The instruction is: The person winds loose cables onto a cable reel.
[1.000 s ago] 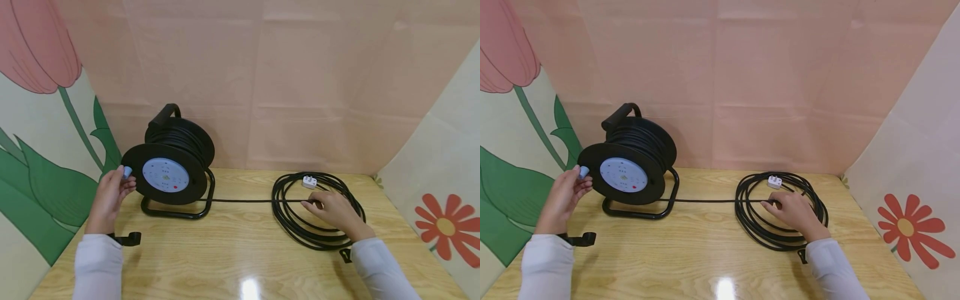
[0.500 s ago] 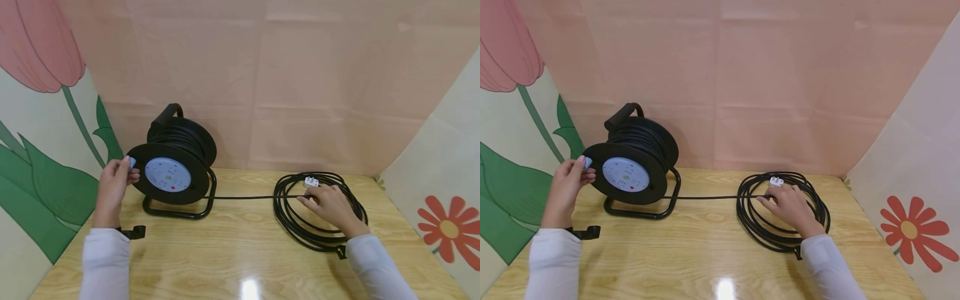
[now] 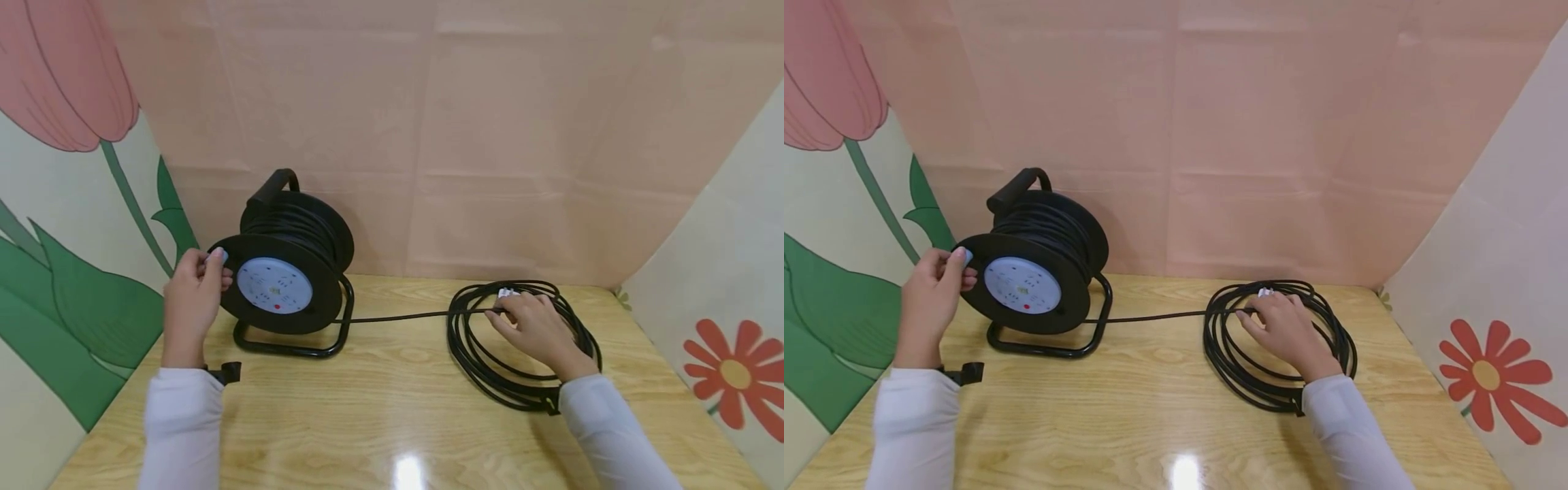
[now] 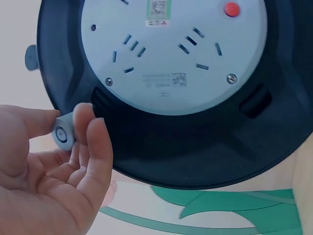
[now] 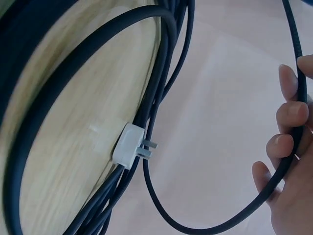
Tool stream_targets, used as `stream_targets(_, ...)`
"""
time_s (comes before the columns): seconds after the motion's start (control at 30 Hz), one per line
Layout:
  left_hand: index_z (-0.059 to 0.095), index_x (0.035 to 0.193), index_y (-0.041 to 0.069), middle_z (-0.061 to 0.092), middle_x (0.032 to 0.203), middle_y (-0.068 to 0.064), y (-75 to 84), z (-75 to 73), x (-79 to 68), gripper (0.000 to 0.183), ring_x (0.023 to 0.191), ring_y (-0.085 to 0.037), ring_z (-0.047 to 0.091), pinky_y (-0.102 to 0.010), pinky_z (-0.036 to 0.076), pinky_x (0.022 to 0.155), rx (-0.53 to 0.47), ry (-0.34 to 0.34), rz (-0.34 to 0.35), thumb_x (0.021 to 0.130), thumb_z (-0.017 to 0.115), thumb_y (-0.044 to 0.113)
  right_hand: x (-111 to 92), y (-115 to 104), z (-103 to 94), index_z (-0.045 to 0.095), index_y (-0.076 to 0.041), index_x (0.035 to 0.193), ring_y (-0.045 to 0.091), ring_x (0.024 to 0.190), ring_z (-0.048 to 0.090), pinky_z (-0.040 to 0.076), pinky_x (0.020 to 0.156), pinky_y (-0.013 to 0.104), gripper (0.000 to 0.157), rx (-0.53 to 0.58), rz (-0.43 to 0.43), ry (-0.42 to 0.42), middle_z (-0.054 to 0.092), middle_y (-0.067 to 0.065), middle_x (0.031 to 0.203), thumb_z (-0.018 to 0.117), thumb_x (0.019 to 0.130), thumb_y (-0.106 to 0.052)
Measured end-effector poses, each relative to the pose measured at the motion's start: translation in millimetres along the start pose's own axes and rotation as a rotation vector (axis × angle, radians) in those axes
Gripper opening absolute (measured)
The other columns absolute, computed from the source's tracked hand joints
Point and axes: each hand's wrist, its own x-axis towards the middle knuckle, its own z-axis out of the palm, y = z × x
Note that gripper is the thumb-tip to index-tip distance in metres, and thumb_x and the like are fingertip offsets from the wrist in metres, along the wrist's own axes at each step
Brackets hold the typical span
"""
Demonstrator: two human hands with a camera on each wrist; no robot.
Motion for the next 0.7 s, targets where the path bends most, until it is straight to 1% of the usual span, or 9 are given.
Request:
stream_targets(0.1,0.054,0.121,0.0,0.069,0.104,-0.018,6.4,2.5,-2.1,0.055,0.096,-0.032,0.065,-0.039,0.046,0.077,0.057,0.042,0.054,0.106,0.038,0.051,3.5,-3.4,-0.5,0.069,-0.022,0.093,0.013,0.065,0.04,0.028,0.068,0.036,0.021,0.004,-0.012,0.001,0.045,-0.012,0.067,0.062,0.099,-0.041)
stream_targets(0.17,0.055,0.119,-0.001,0.07,0.101,-0.019,10.7,4.2,-3.5,0.053,0.094,-0.035,0.066,-0.041,0.045,0.074,0.09,0.063,0.099,0.106,0.039,0.049,5.2,-6.2,-0.4,0.069,-0.022,0.092,0.013,0.064,0.039,0.028,0.067,0.036,0.021,0.007,-0.017,0.003,0.044,-0.012,0.066,0.065,0.098,-0.041)
stream_targets(0.27,0.056,0.115,-0.002,0.07,0.098,-0.019,16.4,6.5,-4.8,0.05,0.089,-0.035,0.065,-0.042,0.045,0.07,0.112,0.088,0.15,0.106,0.042,0.046,8.1,-9.9,0.1,0.068,-0.023,0.09,0.012,0.063,0.039,0.029,0.069,0.038,0.02,0.009,-0.012,0.015,0.044,-0.012,0.066,0.068,0.095,-0.042)
stream_targets(0.37,0.056,0.113,-0.002,0.068,0.094,-0.02,21.5,8.0,-6.2,0.049,0.085,-0.034,0.063,-0.043,0.046,0.069,0.117,0.1,0.178,0.106,0.045,0.044,11.6,-12.7,1.1,0.068,-0.022,0.089,0.013,0.064,0.04,0.03,0.071,0.038,0.021,0.016,0.001,0.019,0.045,-0.012,0.066,0.07,0.094,-0.043)
stream_targets(0.5,0.056,0.114,-0.004,0.064,0.094,-0.022,25.3,12.0,-6.7,0.046,0.084,-0.036,0.06,-0.048,0.048,0.071,0.127,0.108,0.204,0.106,0.047,0.04,15.8,-15.5,2.6,0.07,-0.018,0.097,0.015,0.069,0.044,0.032,0.073,0.039,0.023,0.031,-0.004,-0.009,0.052,-0.009,0.073,0.065,0.098,-0.04)
stream_targets(0.6,0.057,0.114,-0.005,0.064,0.093,-0.023,27.9,16.2,-7.6,0.045,0.084,-0.036,0.06,-0.049,0.05,0.073,0.13,0.122,0.226,0.105,0.05,0.038,17.9,-18.1,4.0,0.07,-0.015,0.105,0.015,0.075,0.049,0.037,0.078,0.044,0.024,0.043,-0.019,-0.029,0.058,-0.007,0.081,0.061,0.101,-0.037)
stream_targets(0.7,0.058,0.111,-0.006,0.065,0.092,-0.023,32.3,20.7,-9.0,0.043,0.082,-0.036,0.063,-0.05,0.053,0.073,0.126,0.151,0.266,0.105,0.052,0.036,19.7,-20.9,5.9,0.071,-0.015,0.106,0.016,0.078,0.052,0.039,0.082,0.047,0.024,0.051,-0.025,-0.028,0.06,-0.006,0.084,0.061,0.101,-0.036)
